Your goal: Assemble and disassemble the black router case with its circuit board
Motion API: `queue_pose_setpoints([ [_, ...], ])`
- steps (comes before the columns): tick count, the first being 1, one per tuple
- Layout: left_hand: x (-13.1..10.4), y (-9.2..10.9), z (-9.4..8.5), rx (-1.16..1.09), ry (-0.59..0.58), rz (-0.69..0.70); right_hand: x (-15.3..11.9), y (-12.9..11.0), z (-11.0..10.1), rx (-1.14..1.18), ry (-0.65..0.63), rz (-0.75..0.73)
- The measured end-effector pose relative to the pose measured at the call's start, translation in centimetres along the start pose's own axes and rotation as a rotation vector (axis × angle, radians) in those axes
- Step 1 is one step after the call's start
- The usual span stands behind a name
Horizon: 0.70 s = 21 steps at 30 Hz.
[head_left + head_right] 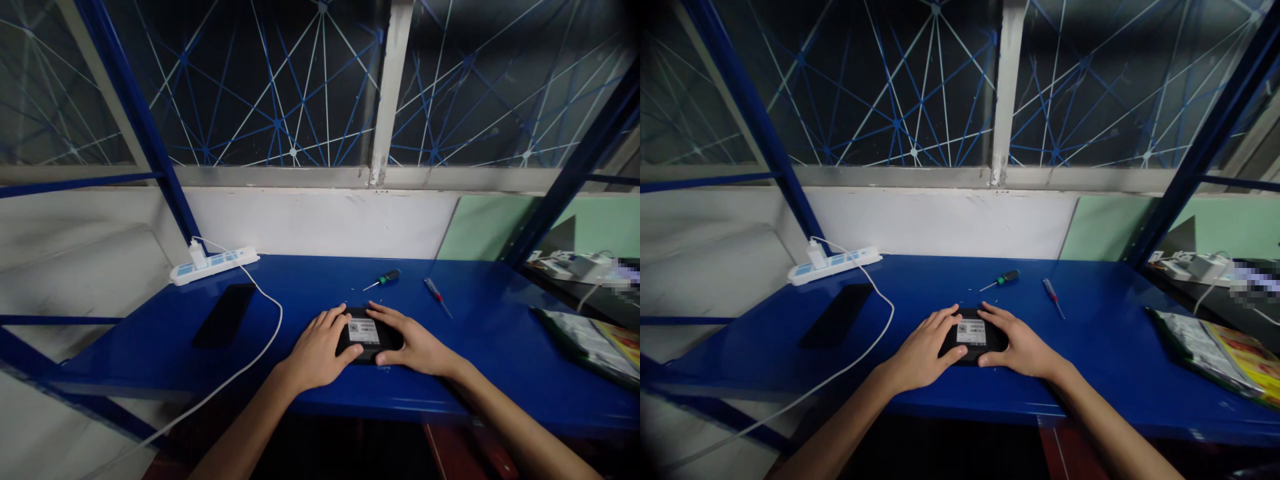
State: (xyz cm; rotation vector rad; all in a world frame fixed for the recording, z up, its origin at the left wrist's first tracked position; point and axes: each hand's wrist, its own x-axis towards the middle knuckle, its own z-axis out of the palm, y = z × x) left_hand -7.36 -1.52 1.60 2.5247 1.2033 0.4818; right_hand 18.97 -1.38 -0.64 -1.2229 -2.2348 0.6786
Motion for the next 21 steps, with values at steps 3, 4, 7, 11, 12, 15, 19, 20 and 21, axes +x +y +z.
queue_pose_setpoints([
  [3,-0.1,0.1,-0.1,-0.001,-0.015,-0.011,-0.1,-0.1,0.1,-0.013,0.005,0.013],
  [4,-0.1,0.1,0.0,0.0,-0.012,-0.008,-0.1,-0.1,0.2,-0.016,0.008,0.014],
  [7,-0.1,0.0,0.2,0.006,0.009,0.001,-0.2,-0.2,0.3,-0.019,0.016,0.004],
  [11,0.0,0.1,0.1,0.013,-0.015,-0.028,-0.1,-0.4,0.3,-0.025,0.017,0.009],
  [12,0.0,0.2,0.0,0.012,-0.026,-0.038,-0.2,-0.4,0.3,-0.029,0.015,0.01],
  [15,-0.1,0.3,-0.1,0.002,-0.044,-0.05,-0.3,-0.5,0.5,-0.038,0.008,0.008],
  [19,-0.5,0.3,0.5,0.016,0.006,-0.038,-0.1,-0.6,0.5,-0.052,0.025,-0.029],
  [20,-0.6,0.3,0.6,0.023,0.026,-0.036,0.2,-0.5,0.1,-0.069,0.05,-0.049],
  [21,-0.7,0.3,0.7,0.026,0.042,-0.034,0.7,-0.4,-0.4,-0.095,0.093,-0.066],
])
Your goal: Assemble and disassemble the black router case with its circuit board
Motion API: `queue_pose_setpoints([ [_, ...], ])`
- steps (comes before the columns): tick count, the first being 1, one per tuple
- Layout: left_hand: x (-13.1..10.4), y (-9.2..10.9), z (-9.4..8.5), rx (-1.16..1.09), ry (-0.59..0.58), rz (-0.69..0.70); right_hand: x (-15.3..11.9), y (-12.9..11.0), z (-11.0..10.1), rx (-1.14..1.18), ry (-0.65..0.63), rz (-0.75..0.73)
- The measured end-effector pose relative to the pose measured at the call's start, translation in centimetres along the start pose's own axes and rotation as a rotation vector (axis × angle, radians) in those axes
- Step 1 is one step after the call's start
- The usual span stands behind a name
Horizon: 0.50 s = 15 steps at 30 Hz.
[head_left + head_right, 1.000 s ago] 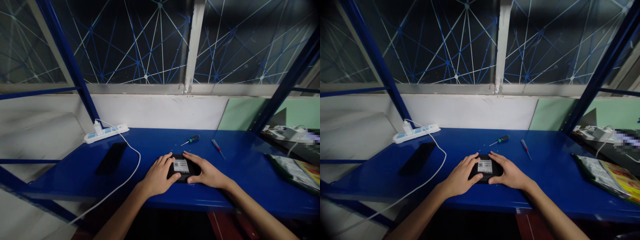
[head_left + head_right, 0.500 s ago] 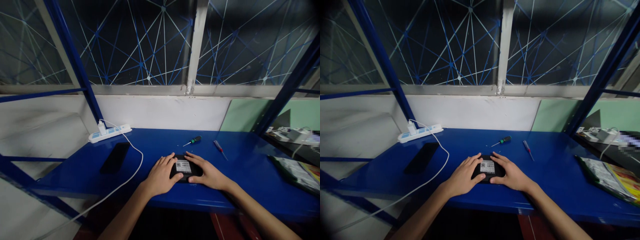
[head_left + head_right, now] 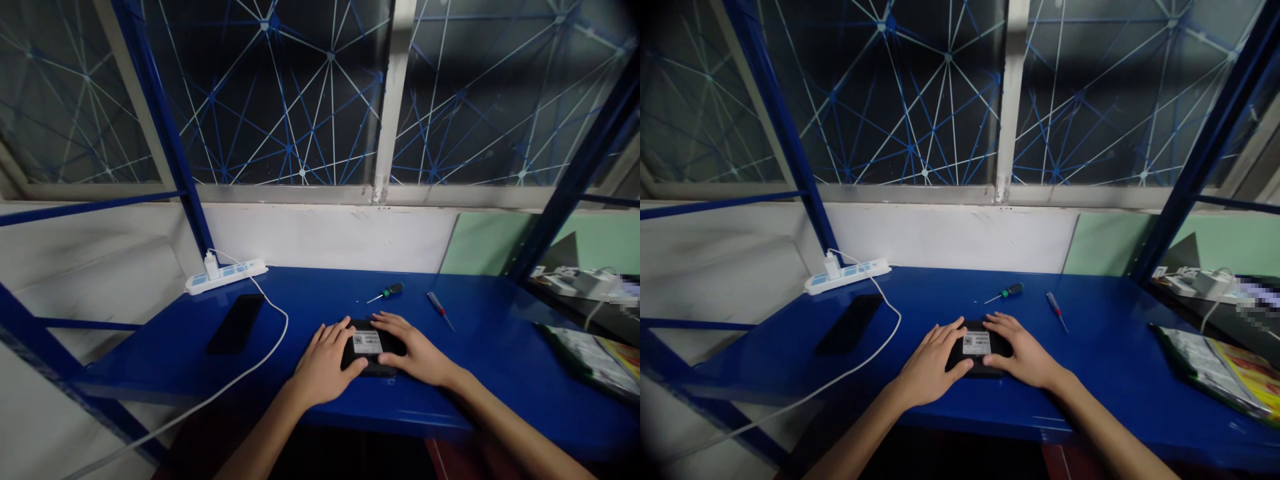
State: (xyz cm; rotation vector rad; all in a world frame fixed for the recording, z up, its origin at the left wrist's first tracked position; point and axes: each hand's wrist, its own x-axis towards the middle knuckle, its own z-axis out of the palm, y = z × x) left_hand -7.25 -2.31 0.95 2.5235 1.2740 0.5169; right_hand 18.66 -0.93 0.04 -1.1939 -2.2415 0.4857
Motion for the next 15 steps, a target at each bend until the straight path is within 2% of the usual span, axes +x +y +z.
queue_pose_setpoints([
  [3,-0.2,0.1,0.0,-0.001,0.016,0.007,1.8,1.7,-2.5,-0.137,0.231,0.01],
  [7,-0.3,0.0,-0.2,-0.02,0.019,-0.004,2.9,6.7,-6.0,-0.486,0.441,0.212],
  [9,-0.3,0.0,-0.2,-0.032,0.027,-0.009,2.5,9.3,-6.9,-0.628,0.467,0.358],
  [11,-0.3,-0.1,-0.1,-0.038,0.032,-0.008,1.9,11.2,-7.3,-0.659,0.459,0.526],
  [15,-0.2,-0.1,0.1,-0.023,0.045,-0.011,1.1,11.9,-7.3,-0.56,0.34,0.73],
])
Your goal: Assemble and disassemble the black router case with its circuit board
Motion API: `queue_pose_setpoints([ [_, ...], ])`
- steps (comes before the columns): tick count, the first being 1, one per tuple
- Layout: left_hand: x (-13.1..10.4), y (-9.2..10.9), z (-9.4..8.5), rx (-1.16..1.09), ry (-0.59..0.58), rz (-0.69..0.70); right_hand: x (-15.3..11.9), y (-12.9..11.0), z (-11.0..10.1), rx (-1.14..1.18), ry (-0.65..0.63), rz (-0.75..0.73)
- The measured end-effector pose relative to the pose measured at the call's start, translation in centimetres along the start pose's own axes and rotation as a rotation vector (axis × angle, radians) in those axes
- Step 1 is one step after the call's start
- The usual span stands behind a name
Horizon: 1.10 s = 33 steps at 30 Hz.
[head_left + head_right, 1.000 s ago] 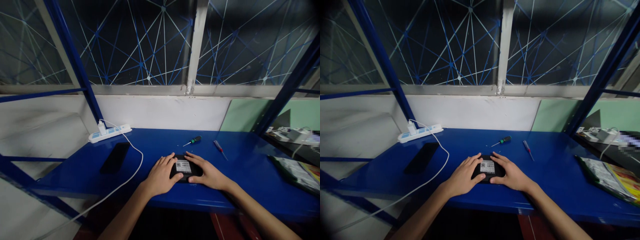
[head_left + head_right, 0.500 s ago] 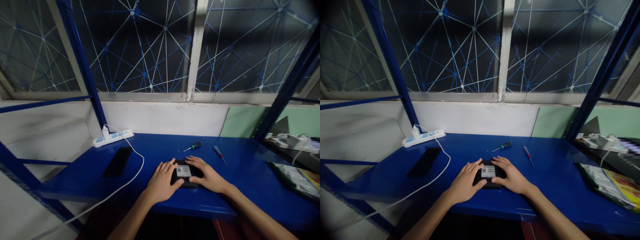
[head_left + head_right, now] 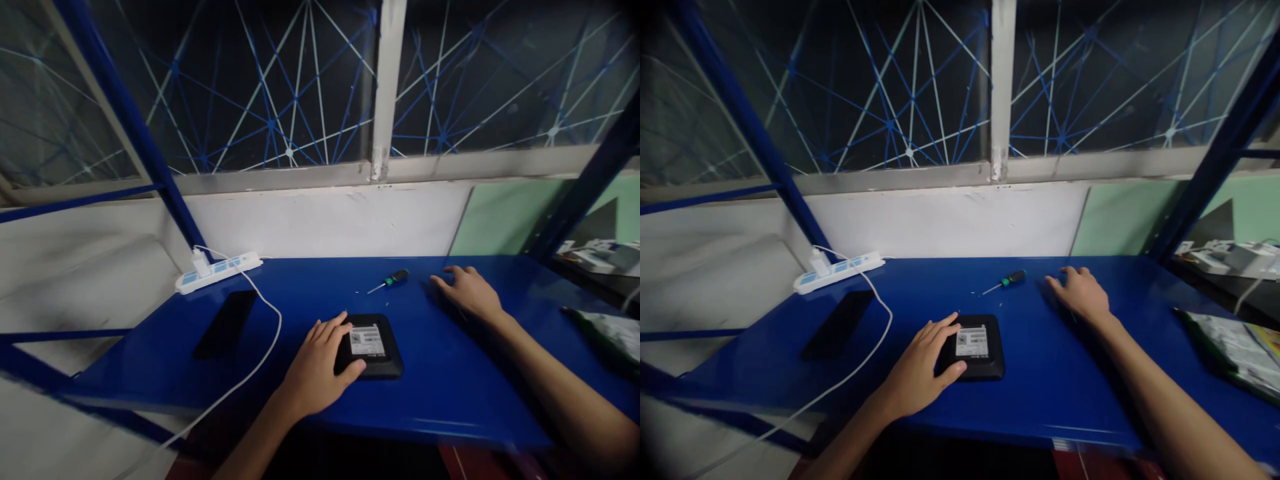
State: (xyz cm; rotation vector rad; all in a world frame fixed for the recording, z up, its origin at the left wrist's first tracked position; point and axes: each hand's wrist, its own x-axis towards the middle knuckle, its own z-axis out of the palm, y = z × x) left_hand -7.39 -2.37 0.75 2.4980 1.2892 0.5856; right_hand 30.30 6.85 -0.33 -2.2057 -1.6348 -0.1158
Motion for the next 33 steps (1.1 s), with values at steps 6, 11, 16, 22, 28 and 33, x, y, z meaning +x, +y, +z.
queue_pose_setpoints([
  [6,-0.2,-0.2,0.2,0.048,-0.01,-0.011,-0.4,-0.8,0.0,0.067,-0.131,0.008],
  [11,-0.2,-0.1,0.1,0.062,-0.018,-0.023,-0.2,-0.8,-0.1,0.234,-0.096,0.006],
  [16,-0.2,-0.1,-0.2,0.0,-0.026,-0.098,-0.1,-1.9,-0.9,0.594,-0.027,-0.069],
  [22,-0.3,-0.3,-0.3,-0.024,-0.043,-0.131,-0.7,-3.4,0.3,0.973,0.06,-0.048],
  [28,-0.5,-0.3,-0.2,-0.011,-0.046,-0.138,-1.0,-4.1,1.4,1.164,0.081,-0.028],
  [33,-0.6,-0.2,-0.2,-0.012,-0.03,-0.127,-0.9,-4.0,1.8,1.203,0.084,-0.009],
])
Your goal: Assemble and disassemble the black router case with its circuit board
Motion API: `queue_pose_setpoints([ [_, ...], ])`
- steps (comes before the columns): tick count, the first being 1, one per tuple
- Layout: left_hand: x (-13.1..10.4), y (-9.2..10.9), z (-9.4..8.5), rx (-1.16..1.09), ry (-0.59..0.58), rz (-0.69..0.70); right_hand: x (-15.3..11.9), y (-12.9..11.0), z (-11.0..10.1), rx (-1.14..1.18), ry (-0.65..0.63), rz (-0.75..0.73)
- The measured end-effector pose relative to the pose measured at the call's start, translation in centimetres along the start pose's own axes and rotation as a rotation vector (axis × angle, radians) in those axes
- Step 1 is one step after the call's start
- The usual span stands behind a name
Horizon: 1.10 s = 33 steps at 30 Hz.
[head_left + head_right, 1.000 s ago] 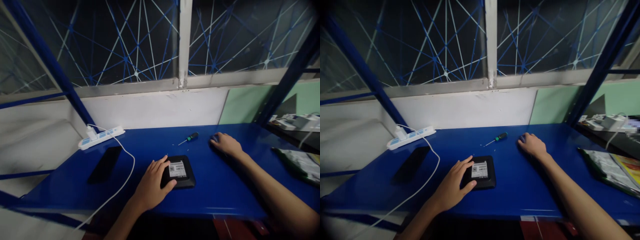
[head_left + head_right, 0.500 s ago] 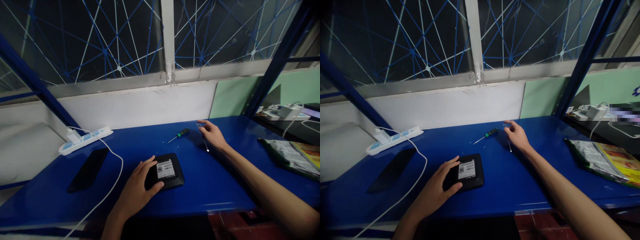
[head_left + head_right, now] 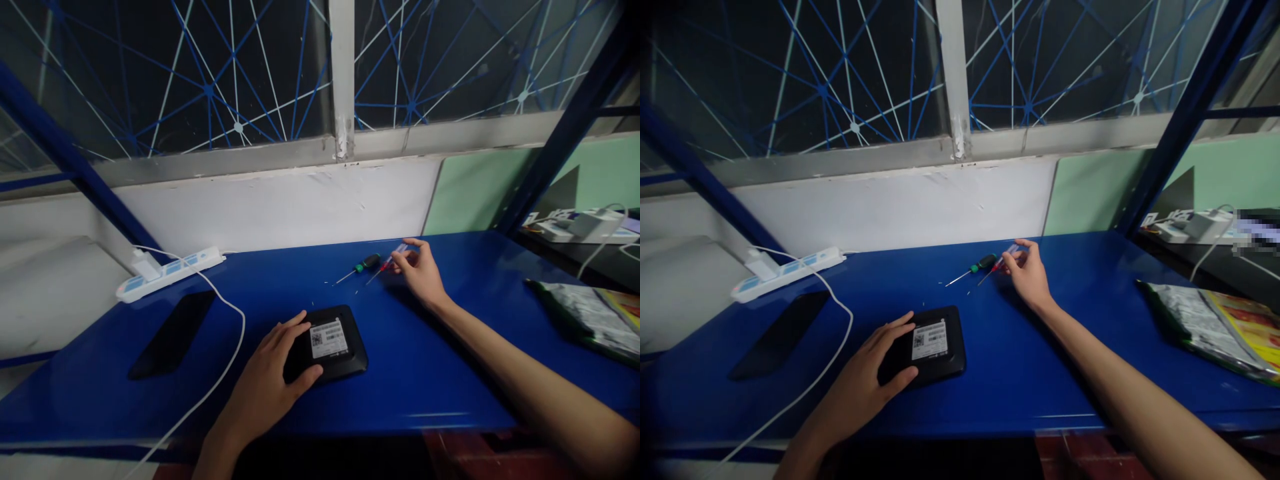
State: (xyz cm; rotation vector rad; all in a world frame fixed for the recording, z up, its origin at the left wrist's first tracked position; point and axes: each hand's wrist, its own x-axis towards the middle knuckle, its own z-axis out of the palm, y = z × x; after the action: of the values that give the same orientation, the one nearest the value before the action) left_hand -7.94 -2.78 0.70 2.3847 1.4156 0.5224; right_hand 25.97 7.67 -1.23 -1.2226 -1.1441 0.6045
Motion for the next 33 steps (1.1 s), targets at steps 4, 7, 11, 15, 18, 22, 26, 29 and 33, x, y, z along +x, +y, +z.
queue_pose_setpoints([
  [4,0.0,0.0,0.0,-0.001,0.002,0.009,0.0,0.1,0.0,-0.003,0.003,0.014],
  [7,-0.1,0.0,-0.1,0.001,0.007,0.007,-0.2,0.0,0.2,0.004,-0.016,0.02],
  [11,-0.1,0.1,-0.1,0.004,0.017,-0.003,-0.6,-0.4,0.5,0.016,-0.053,0.024],
  [15,0.0,0.3,-0.2,-0.017,0.024,0.002,-0.8,-0.5,0.6,0.023,-0.083,0.028],
  [18,0.1,0.3,-0.3,-0.034,0.032,-0.009,-0.8,-0.5,0.5,0.012,-0.103,0.028],
  [22,0.0,0.2,-0.3,-0.045,0.025,-0.017,-0.9,-0.6,0.6,0.025,-0.11,0.031],
  [26,0.0,0.2,-0.1,-0.056,0.038,-0.011,-1.1,-0.8,0.8,0.081,-0.109,0.044],
  [29,0.0,0.1,-0.1,-0.062,0.039,-0.011,-1.1,-0.9,0.9,0.144,-0.106,0.054],
  [33,0.0,0.1,-0.1,-0.067,0.03,-0.023,-1.5,-1.5,1.1,0.222,-0.116,0.089],
])
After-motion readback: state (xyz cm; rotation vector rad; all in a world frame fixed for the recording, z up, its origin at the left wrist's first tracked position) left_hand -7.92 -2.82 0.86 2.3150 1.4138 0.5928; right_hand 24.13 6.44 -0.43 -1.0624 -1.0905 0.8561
